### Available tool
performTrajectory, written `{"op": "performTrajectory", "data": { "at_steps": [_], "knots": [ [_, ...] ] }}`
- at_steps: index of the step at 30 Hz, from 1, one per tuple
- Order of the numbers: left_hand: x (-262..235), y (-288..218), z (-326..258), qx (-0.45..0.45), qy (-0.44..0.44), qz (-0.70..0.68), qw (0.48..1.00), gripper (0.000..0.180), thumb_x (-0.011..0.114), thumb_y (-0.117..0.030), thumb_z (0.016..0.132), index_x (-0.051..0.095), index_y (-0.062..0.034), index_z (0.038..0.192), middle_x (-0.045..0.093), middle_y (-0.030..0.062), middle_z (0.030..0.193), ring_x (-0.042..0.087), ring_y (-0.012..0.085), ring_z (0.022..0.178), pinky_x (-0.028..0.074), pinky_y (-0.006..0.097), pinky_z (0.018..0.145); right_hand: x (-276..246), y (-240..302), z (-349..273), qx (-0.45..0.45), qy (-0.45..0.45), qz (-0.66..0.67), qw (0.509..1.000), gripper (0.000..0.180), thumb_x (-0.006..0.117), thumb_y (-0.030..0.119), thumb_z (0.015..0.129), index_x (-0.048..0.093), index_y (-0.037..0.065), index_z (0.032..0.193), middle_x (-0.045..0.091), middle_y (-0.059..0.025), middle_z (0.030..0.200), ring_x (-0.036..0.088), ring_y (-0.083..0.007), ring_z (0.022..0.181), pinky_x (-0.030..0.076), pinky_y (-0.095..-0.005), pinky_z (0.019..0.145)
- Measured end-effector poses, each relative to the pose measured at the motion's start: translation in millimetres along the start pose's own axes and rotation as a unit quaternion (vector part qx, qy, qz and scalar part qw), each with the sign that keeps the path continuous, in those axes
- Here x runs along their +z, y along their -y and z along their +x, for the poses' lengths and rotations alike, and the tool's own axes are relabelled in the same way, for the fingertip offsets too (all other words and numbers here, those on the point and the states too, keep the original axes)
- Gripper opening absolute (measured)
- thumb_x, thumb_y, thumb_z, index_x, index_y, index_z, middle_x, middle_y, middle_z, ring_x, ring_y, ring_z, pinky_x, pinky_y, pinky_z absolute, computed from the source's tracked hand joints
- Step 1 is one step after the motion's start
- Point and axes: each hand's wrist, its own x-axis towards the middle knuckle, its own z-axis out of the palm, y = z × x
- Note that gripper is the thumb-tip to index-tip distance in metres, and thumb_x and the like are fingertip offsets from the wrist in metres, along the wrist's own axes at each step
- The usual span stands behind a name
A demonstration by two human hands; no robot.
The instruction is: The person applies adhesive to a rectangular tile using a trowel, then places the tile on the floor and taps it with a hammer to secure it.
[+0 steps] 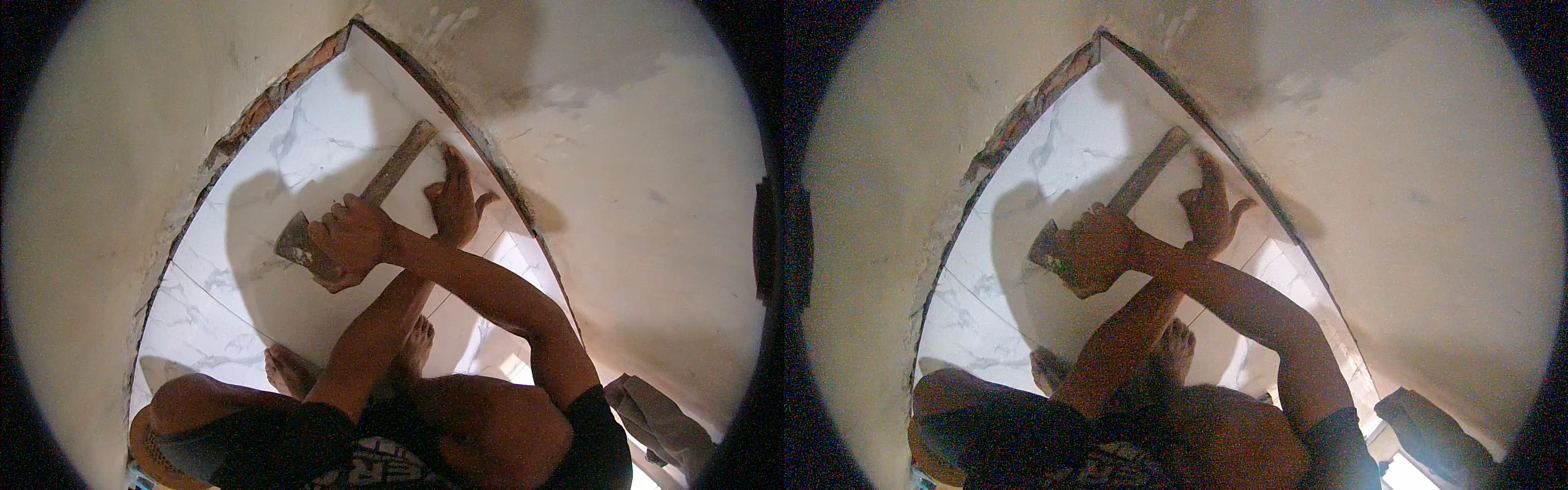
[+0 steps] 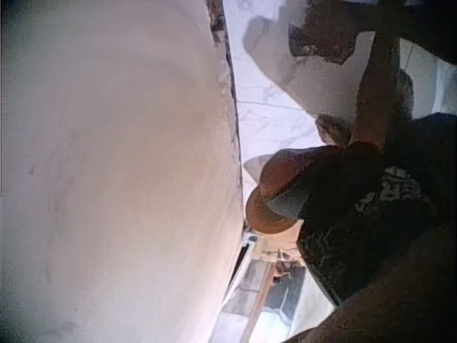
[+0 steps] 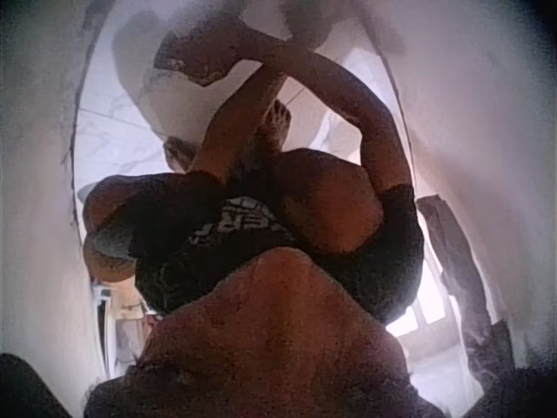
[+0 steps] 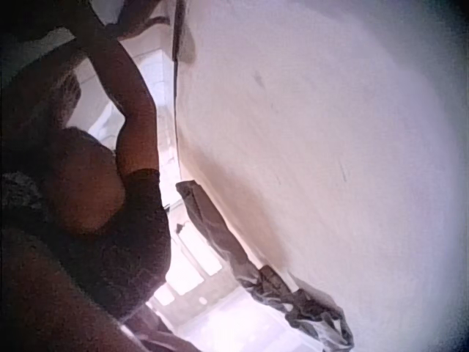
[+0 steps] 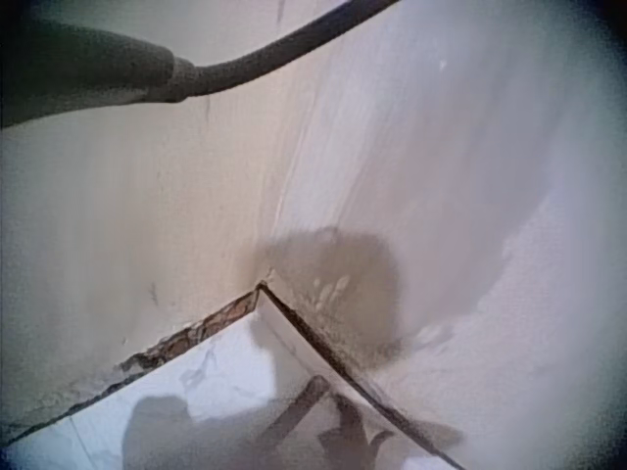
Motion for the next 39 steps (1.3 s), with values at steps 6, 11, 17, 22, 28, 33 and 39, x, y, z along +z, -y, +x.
{"op": "performTrajectory", "data": {
  "at_steps": [6,11,17,22,28,33,39],
  "knots": [
    [4,2,1,-0.003,0.008,0.02,1.0,0.116,0.068,-0.059,0.079,0.01,0.0105,0.151,0.011,0.0307,0.159,0.038,0.0356,0.136,0.035,0.044,0.091,1,3,-3,-0.073,-0.032,0.031,0.996,0.084,0.067,0.069,0.069,0.054,-0.004,0.108,0.063,-0.018,0.075,0.064,-0.0346,0.07,0.049,-0.0503,0.069],
    [10,5,1,0.047,-0.064,0.014,0.997,0.119,0.073,-0.055,0.078,0.006,0.0085,0.152,0.006,0.0297,0.16,0.041,0.0423,0.132,0.034,0.05,0.096,4,-2,-8,-0.072,-0.073,-0.007,0.995,0.079,0.067,0.068,0.069,0.055,0.0,0.108,0.064,-0.0175,0.077,0.065,-0.0345,0.072,0.049,-0.0507,0.073],
    [16,14,0,0.035,-0.026,0.022,0.999,0.117,0.064,-0.064,0.081,0.009,0.01,0.152,0.01,0.0339,0.158,0.029,0.0407,0.143,0.032,0.051,0.092,13,6,-3,-0.048,-0.152,0.001,0.987,0.077,0.067,0.068,0.066,0.055,0.002,0.103,0.062,-0.0126,0.072,0.064,-0.0314,0.067,0.045,-0.0488,0.068],
    [11,15,0,0.062,-0.047,0.067,0.995,0.115,0.065,-0.062,0.082,0.008,0.0102,0.152,0.012,0.0355,0.157,0.032,0.0428,0.141,0.033,0.049,0.093,11,13,-8,-0.047,-0.112,0.004,0.993,0.08,0.067,0.067,0.063,0.053,-0.001,0.103,0.064,-0.0104,0.071,0.063,-0.0295,0.064,0.043,-0.0439,0.064],
    [6,10,-4,0.087,-0.048,0.063,0.993,0.115,0.068,-0.06,0.081,0.01,0.0099,0.152,0.015,0.0348,0.156,0.04,0.0429,0.136,0.033,0.049,0.092,13,13,-3,-0.037,-0.179,0.035,0.983,0.076,0.068,0.06,0.063,0.051,0.0,0.107,0.064,-0.0103,0.068,0.063,-0.0301,0.061,0.042,-0.0432,0.063],
    [10,13,-9,0.061,-0.016,0.046,0.997,0.111,0.068,-0.059,0.082,0.015,0.0117,0.15,0.027,0.0342,0.153,0.05,0.0401,0.128,0.035,0.046,0.088,13,24,8,-0.074,-0.116,0.04,0.99,0.082,0.069,0.059,0.063,0.051,-0.001,0.115,0.064,-0.0097,0.068,0.064,-0.0316,0.061,0.044,-0.0441,0.064],
    [14,17,-6,0.14,-0.086,0.02,0.986,0.106,0.065,-0.06,0.084,0.023,0.0134,0.147,0.037,0.0355,0.146,0.059,0.0388,0.117,0.037,0.044,0.084,10,0,0,-0.024,-0.09,0.009,0.996,0.087,0.072,0.063,0.063,0.052,-0.002,0.118,0.066,-0.0124,0.072,0.066,-0.0317,0.069,0.046,-0.0434,0.07]
  ]
}}
